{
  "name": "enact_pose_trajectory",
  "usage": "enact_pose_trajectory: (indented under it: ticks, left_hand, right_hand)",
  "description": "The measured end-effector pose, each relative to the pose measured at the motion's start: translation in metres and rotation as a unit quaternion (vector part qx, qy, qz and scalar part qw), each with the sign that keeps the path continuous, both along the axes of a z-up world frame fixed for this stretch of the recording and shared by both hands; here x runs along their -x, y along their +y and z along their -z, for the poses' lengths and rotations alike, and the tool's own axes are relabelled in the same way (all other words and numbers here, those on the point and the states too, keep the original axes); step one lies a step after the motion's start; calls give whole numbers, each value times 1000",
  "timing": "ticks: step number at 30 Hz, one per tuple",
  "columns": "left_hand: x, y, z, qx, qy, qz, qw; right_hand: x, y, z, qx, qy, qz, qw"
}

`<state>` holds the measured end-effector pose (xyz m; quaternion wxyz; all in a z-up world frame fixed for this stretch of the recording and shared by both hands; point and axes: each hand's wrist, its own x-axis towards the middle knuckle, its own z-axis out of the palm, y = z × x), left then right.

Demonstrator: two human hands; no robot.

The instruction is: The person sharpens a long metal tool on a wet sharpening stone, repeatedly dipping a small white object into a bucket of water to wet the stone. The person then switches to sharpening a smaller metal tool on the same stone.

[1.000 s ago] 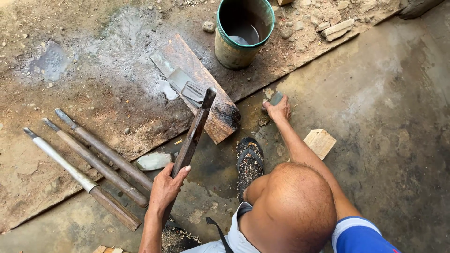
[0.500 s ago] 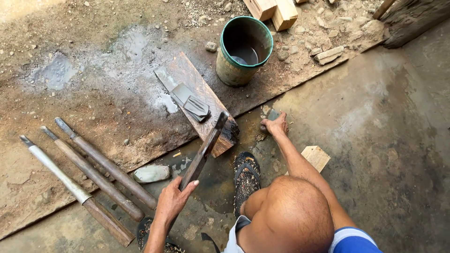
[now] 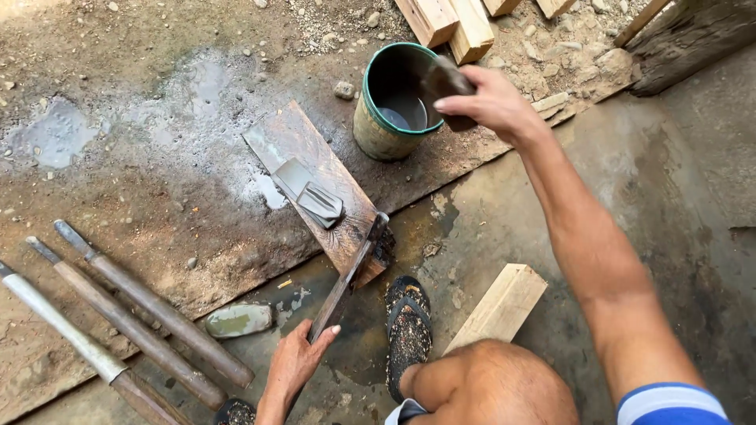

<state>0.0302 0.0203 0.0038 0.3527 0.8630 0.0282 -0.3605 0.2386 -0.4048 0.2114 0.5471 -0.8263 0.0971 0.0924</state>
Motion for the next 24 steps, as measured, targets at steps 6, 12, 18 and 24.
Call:
enact_pose_trajectory:
  ticks: [6,12,18,24]
  left_hand:
    - [-2,5,34,-4,3,-6,1000]
    - [5,10,116,60,119,-14,991]
    - [7,6,103,82,157,-19,984]
    - [-5,-15,10,76,143,17,987]
  right_hand:
    - [-146,27,78,555,117,-217,795]
    - [-220,-40,252,530,210,-333,751]
    - [-224,-78,300,594,79,-337,727]
    - [-105,-25,101,598,-138,-214,760]
